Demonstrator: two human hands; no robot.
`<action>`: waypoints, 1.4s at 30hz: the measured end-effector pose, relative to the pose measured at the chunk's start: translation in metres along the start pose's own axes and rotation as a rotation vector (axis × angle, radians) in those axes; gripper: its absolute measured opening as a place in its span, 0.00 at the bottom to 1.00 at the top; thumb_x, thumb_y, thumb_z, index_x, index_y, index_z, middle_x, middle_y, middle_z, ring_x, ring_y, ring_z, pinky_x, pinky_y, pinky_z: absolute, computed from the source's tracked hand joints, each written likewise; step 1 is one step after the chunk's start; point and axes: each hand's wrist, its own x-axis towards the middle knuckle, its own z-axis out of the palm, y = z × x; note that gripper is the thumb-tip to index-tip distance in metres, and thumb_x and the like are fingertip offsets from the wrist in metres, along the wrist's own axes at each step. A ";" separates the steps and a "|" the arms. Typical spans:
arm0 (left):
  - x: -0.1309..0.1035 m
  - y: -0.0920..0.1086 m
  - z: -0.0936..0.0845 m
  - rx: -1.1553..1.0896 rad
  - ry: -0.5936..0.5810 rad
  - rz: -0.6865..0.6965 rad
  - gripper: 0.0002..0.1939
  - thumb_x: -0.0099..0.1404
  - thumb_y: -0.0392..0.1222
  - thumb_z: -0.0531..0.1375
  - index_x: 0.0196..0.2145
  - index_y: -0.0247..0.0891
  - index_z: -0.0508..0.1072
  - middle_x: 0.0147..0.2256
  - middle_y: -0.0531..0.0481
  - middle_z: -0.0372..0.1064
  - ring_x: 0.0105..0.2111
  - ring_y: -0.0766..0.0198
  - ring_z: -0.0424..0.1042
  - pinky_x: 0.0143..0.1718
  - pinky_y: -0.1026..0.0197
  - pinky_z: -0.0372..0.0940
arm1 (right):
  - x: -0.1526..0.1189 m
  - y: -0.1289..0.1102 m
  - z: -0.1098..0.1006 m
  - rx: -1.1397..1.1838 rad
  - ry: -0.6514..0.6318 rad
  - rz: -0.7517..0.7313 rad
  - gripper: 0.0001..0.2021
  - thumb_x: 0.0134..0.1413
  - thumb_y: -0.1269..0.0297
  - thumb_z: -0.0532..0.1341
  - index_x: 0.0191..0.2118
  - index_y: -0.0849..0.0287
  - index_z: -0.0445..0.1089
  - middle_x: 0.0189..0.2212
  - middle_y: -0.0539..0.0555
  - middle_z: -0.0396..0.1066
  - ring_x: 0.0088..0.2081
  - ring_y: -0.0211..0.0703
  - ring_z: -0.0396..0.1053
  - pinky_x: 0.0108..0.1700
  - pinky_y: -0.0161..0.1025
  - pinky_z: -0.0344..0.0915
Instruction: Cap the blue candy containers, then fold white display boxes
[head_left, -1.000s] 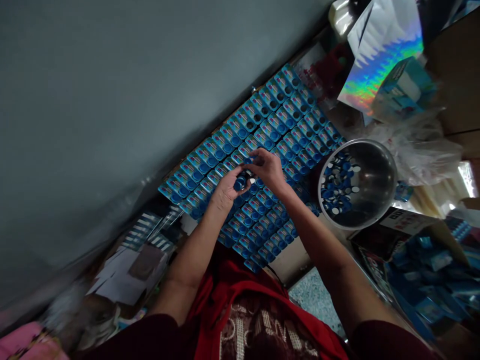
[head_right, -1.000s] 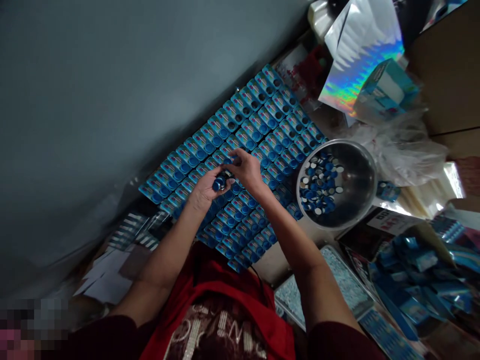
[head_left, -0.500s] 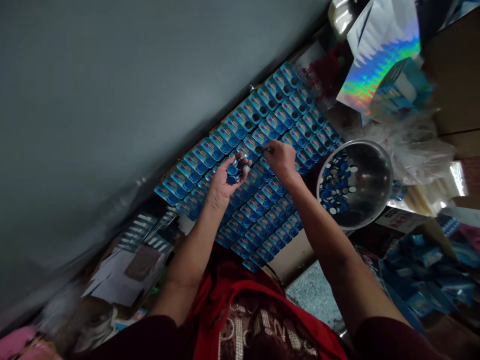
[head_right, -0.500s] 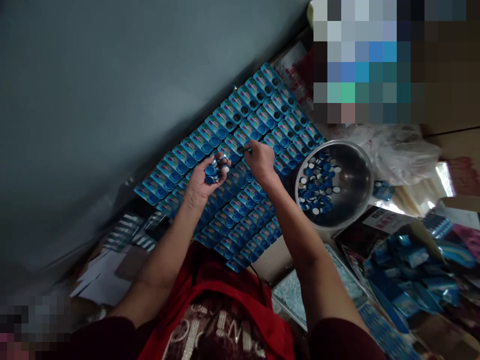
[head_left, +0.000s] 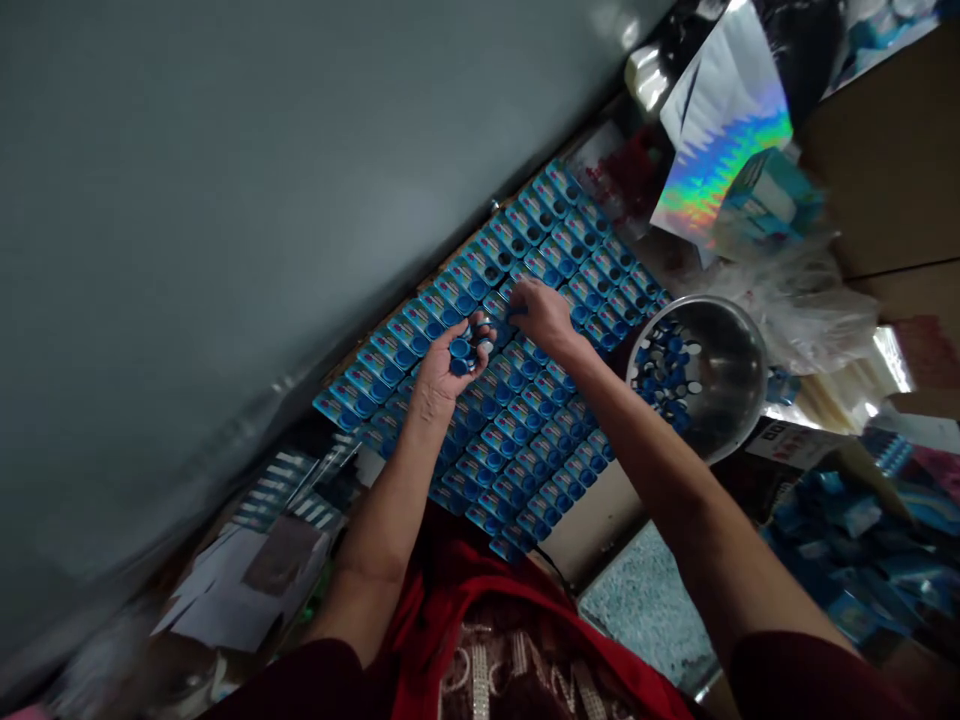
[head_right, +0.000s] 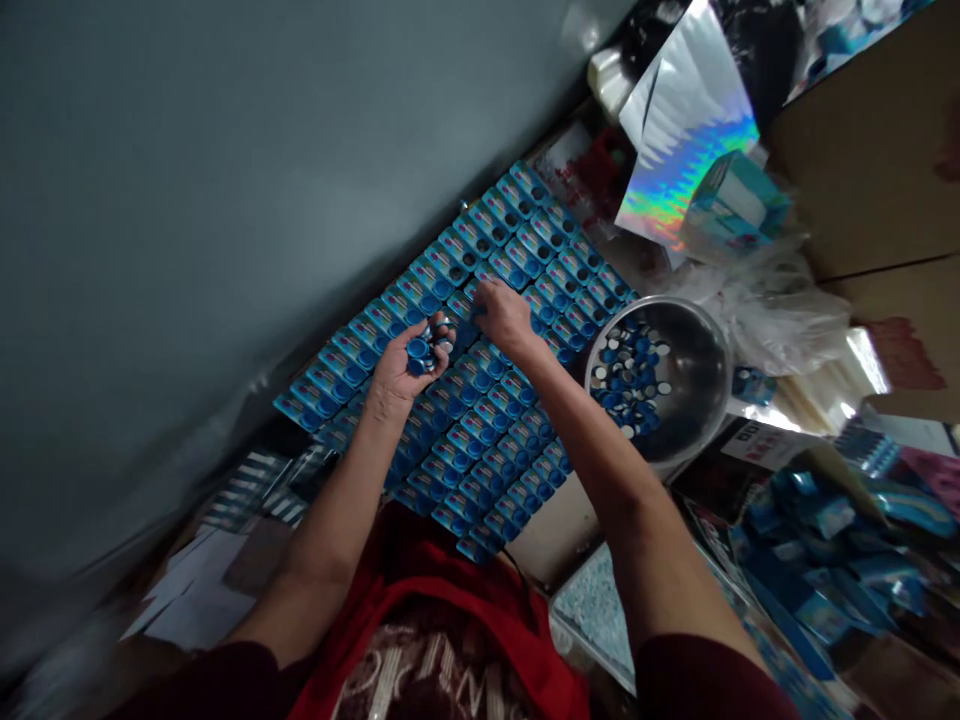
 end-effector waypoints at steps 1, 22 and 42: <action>0.000 0.000 0.001 -0.003 0.007 -0.012 0.13 0.78 0.38 0.56 0.52 0.38 0.79 0.33 0.48 0.79 0.34 0.64 0.81 0.27 0.70 0.72 | -0.012 -0.002 0.002 0.149 -0.003 -0.036 0.14 0.47 0.74 0.65 0.42 0.55 0.76 0.46 0.55 0.81 0.47 0.51 0.79 0.50 0.46 0.76; 0.020 0.022 0.029 -0.034 -0.090 0.180 0.17 0.80 0.42 0.54 0.60 0.39 0.75 0.37 0.47 0.82 0.43 0.58 0.84 0.43 0.60 0.79 | 0.108 -0.004 0.015 -0.081 0.126 -0.017 0.08 0.49 0.62 0.74 0.29 0.56 0.76 0.33 0.53 0.76 0.44 0.54 0.76 0.48 0.50 0.73; 0.039 0.010 0.032 0.002 0.003 0.235 0.13 0.79 0.38 0.54 0.52 0.38 0.79 0.36 0.49 0.84 0.43 0.60 0.85 0.57 0.53 0.77 | -0.010 -0.045 -0.009 -0.114 -0.001 0.047 0.06 0.62 0.58 0.65 0.40 0.52 0.79 0.40 0.52 0.81 0.41 0.49 0.76 0.38 0.39 0.61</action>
